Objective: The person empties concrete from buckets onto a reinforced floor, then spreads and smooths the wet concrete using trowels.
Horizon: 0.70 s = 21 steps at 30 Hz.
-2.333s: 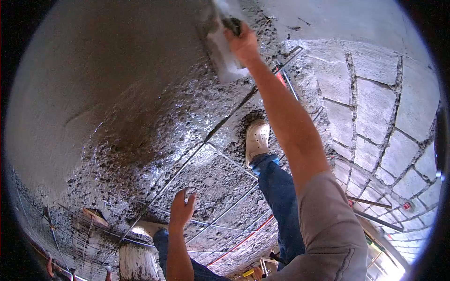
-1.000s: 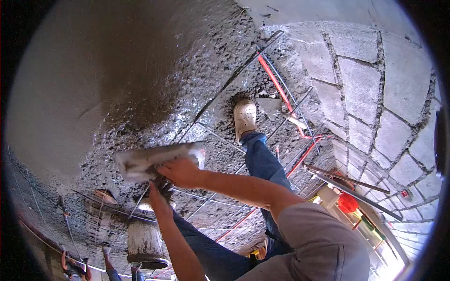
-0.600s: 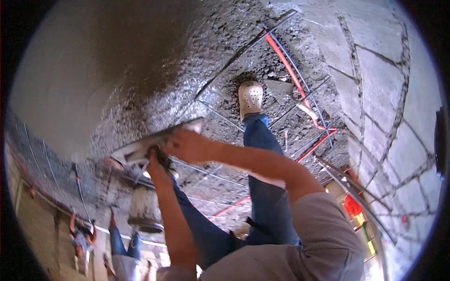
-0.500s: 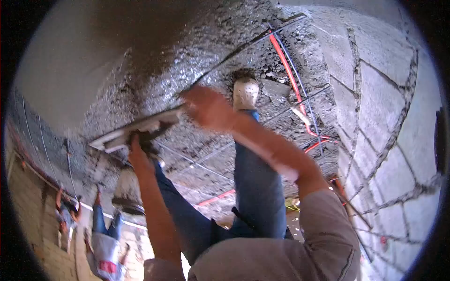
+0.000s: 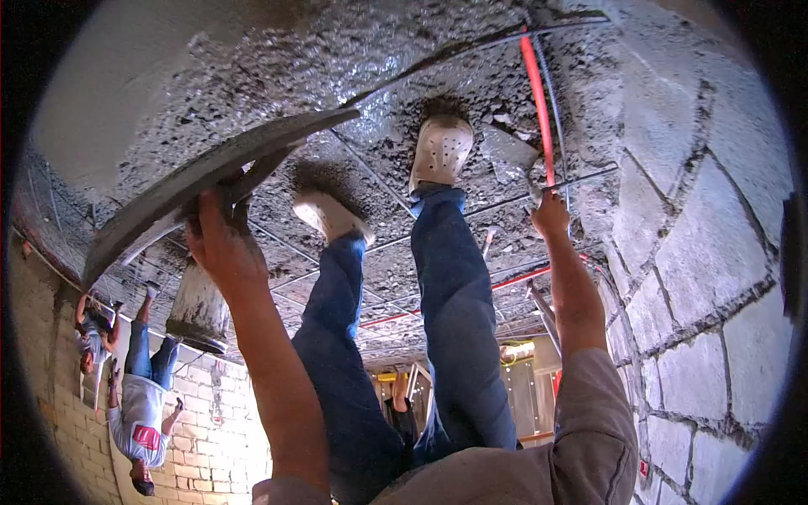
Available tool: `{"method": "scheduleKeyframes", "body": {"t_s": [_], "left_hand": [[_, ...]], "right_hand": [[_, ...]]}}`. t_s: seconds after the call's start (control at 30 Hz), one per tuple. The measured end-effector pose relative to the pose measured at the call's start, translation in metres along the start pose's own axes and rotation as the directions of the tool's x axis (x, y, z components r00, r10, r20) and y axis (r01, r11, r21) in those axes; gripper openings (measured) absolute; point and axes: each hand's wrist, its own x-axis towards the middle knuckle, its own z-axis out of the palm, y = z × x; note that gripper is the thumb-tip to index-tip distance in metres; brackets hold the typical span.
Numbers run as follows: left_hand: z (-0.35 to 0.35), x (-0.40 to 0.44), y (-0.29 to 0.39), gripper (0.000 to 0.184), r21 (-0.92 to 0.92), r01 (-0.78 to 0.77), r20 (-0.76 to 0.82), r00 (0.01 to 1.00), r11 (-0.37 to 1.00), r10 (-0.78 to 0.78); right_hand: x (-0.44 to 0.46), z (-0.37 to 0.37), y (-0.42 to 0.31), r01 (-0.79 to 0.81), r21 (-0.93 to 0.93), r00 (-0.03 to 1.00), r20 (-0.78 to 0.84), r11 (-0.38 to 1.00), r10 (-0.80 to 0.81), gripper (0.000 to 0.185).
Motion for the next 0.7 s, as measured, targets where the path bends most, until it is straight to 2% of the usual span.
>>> {"method": "scheduleKeyframes", "body": {"t_s": [0.07,0.1,0.13,0.17,0.2,0.23,0.27,0.33,0.4,0.47,0.53,0.6,0.63,0.7], "left_hand": [[-0.001,0.001,-0.020,0.046,-0.006,0.014,-0.005,1.000,1.000,-0.014],[-0.003,0.004,-0.029,0.047,-0.021,0.002,0.004,1.000,1.000,-0.002],[-0.007,0.006,-0.038,0.047,-0.020,0.015,0.011,1.000,1.000,-0.015],[-0.013,0.006,-0.046,0.036,-0.082,0.030,0.010,1.000,0.996,-0.029],[-0.019,0.006,-0.050,0.028,-0.146,0.043,0.005,0.999,0.988,-0.043],[-0.025,0.007,-0.055,0.032,-0.031,-0.011,-0.066,0.998,0.999,0.009],[-0.032,0.011,-0.058,0.032,-0.049,-0.012,-0.067,0.998,0.999,0.008],[-0.041,0.017,-0.060,0.040,-0.341,0.141,0.005,0.989,0.930,-0.148],[-0.051,0.025,-0.058,0.043,-0.327,0.141,-0.011,0.988,0.935,-0.153],[-0.064,0.036,-0.062,0.042,-0.333,0.146,0.024,0.989,0.932,-0.147],[-0.078,0.042,-0.064,0.044,-0.388,0.140,0.029,0.990,0.911,-0.139],[-0.090,0.046,-0.067,0.045,-0.357,0.089,-0.021,0.994,0.930,-0.104],[-0.093,0.046,-0.066,0.045,-0.375,0.090,-0.025,0.994,0.922,-0.108],[-0.105,0.038,-0.069,0.046,-0.454,0.091,-0.041,0.992,0.887,-0.122]], "right_hand": [[0.009,0.006,-0.004,-0.033,0.053,0.997,-0.069,0.998,0.036,0.048],[0.001,-0.002,-0.005,-0.078,0.141,0.996,-0.034,0.987,0.084,0.044],[-0.001,0.005,0.005,-0.017,0.258,0.995,-0.093,0.966,0.042,0.038],[-0.007,0.001,0.011,0.046,0.270,0.987,-0.162,0.962,-0.001,0.036],[-0.016,-0.006,0.017,0.113,0.276,0.971,-0.233,0.955,-0.048,0.034],[-0.027,-0.023,0.016,0.118,0.252,0.972,-0.226,0.961,-0.060,0.034],[-0.038,-0.044,0.015,0.120,0.226,0.971,-0.231,0.967,-0.067,0.034],[-0.055,-0.082,0.011,0.100,0.143,0.964,-0.257,0.985,-0.061,0.036],[-0.083,-0.129,-0.011,0.262,0.147,0.902,-0.390,0.954,-0.188,0.037],[-0.109,-0.178,-0.052,0.366,0.131,0.847,-0.457,0.921,-0.272,0.041],[-0.125,-0.218,-0.093,0.396,0.061,0.843,-0.419,0.916,-0.336,0.043],[-0.120,-0.234,-0.118,0.420,-0.035,0.845,-0.350,0.907,-0.405,0.039],[-0.125,-0.251,-0.141,0.401,-0.087,0.882,-0.234,0.912,-0.410,0.037],[-0.106,-0.241,-0.154,0.419,-0.174,0.880,-0.165,0.891,-0.446,0.036]]}}
